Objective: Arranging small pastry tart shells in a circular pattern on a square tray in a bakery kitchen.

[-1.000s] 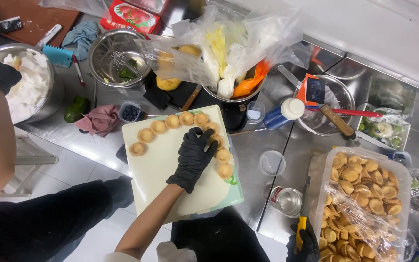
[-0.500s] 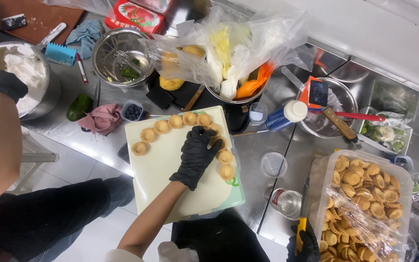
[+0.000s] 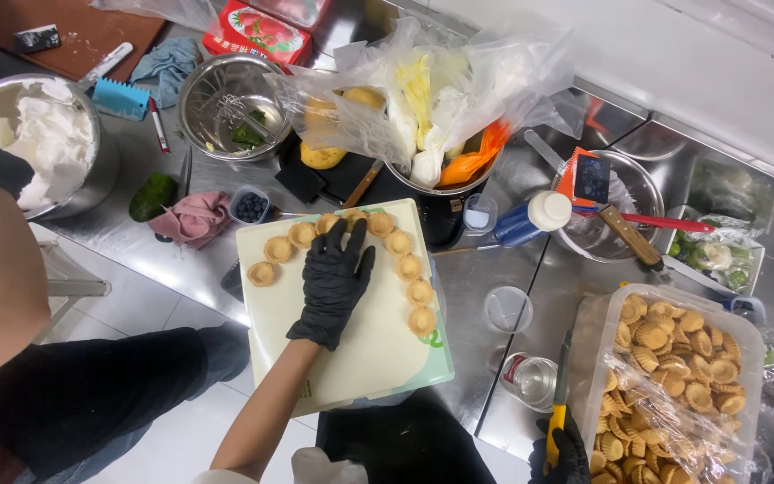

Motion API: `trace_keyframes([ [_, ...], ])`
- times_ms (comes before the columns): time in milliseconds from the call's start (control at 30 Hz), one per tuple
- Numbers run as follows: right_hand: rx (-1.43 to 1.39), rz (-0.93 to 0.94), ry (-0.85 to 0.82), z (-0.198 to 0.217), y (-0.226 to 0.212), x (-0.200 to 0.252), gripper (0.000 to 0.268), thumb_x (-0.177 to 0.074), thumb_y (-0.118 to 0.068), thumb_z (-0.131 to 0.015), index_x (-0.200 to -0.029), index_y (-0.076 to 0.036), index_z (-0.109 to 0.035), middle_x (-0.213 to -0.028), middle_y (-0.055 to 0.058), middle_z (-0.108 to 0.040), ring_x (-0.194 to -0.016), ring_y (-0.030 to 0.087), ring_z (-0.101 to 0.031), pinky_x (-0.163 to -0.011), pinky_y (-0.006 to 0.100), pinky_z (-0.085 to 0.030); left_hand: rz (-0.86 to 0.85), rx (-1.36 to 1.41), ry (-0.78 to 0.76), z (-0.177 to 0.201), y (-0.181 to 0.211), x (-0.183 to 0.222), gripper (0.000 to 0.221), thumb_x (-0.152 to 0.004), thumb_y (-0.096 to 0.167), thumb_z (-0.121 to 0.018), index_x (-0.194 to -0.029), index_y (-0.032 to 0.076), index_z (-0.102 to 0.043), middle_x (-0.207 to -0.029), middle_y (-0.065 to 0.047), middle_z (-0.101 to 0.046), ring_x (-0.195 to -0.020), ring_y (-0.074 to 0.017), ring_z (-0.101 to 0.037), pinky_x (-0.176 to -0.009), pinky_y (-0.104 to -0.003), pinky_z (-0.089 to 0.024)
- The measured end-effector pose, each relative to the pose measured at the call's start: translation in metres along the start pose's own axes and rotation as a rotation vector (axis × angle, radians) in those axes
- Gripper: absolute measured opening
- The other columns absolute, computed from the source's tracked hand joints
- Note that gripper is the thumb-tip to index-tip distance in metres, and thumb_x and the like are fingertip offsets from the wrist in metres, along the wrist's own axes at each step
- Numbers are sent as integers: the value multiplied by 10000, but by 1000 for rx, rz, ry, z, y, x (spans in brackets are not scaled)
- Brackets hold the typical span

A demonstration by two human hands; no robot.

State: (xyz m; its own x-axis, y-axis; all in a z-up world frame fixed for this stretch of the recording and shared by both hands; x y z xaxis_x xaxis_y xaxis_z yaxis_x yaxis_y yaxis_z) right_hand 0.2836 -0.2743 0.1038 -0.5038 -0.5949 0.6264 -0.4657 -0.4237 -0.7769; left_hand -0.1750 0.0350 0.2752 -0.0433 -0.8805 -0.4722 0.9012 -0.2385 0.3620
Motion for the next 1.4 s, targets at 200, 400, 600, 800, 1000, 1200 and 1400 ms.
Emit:
trace_keyframes([
  [200,-14,15,-39,3,-1,0,623,-910,-219,-582,-1519,-127,-491,-1048,160,-640,-440,163,-490,-341,314,-387,176,-130,-5,14,-17,11,571,-908,335,-712,-1430,137,-592,-1322,-206,-578,-1120,-387,-557,-926,-501,-481],
  [400,11,42,3,-38,-23,30,598,-942,-203,-554,-1526,-93,-497,-1039,176,-642,-463,156,-493,-359,298,-390,253,-168,-43,26,-25,20,630,-906,372,-711,-1470,137,-554,-1319,-202,-567,-1165,-381,-536,-976,-518,-449],
  [600,-38,44,85,-78,-49,58,534,-949,-169,-534,-1477,-84,-536,-999,137,-650,-518,127,-527,-408,262,-407,264,-279,91,51,-37,38,707,-932,396,-723,-1526,82,-503,-1354,-265,-545,-1185,-407,-505,-1007,-584,-394],
  [800,-75,137,202,-86,-52,91,420,-942,-152,-589,-1348,-57,-633,-891,86,-672,-534,100,-470,-429,232,-351,203,-239,57,54,-17,30,700,-970,376,-747,-1557,78,-509,-1394,-240,-533,-1270,-422,-495,-1060,-591,-377],
  [1000,-150,83,156,-70,-17,121,322,-984,-128,-641,-1276,-3,-690,-858,58,-654,-546,64,-431,-447,210,-309,-195,252,-42,49,113,-7,593,-994,179,-763,-1519,75,-507,-1419,-238,-535,-1343,-416,-513,-1115,-523,-453],
  [1200,-199,56,94,-70,15,138,455,-967,-14,-608,-1416,-76,-652,-948,35,-712,-553,39,-401,-487,186,-316,-815,746,-526,-24,281,38,325,-856,107,-702,-1181,95,-709,-1086,-85,-675,-1020,-298,-641,-835,-442,-537],
  [1400,-222,120,-2,-73,26,154,512,-967,33,-513,-1469,-46,-573,-1226,62,-705,-1007,107,-647,-912,243,-521,-1110,361,-494,-138,370,118,93,-843,92,-615,-925,61,-645,-798,-117,-597,-710,-280,-620,-529,-404,-506],
])
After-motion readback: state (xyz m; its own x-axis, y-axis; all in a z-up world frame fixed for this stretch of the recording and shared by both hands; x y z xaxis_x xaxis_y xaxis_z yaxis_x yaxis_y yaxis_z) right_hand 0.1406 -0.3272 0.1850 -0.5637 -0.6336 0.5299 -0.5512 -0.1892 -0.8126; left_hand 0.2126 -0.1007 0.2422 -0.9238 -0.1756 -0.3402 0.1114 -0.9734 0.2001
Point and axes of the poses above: each hand's wrist, its own x-axis away from the middle knuckle, its own z-axis out of the back of the hand, y = z × x, the point moved 1 cm from there along -x, towards the middle knuckle
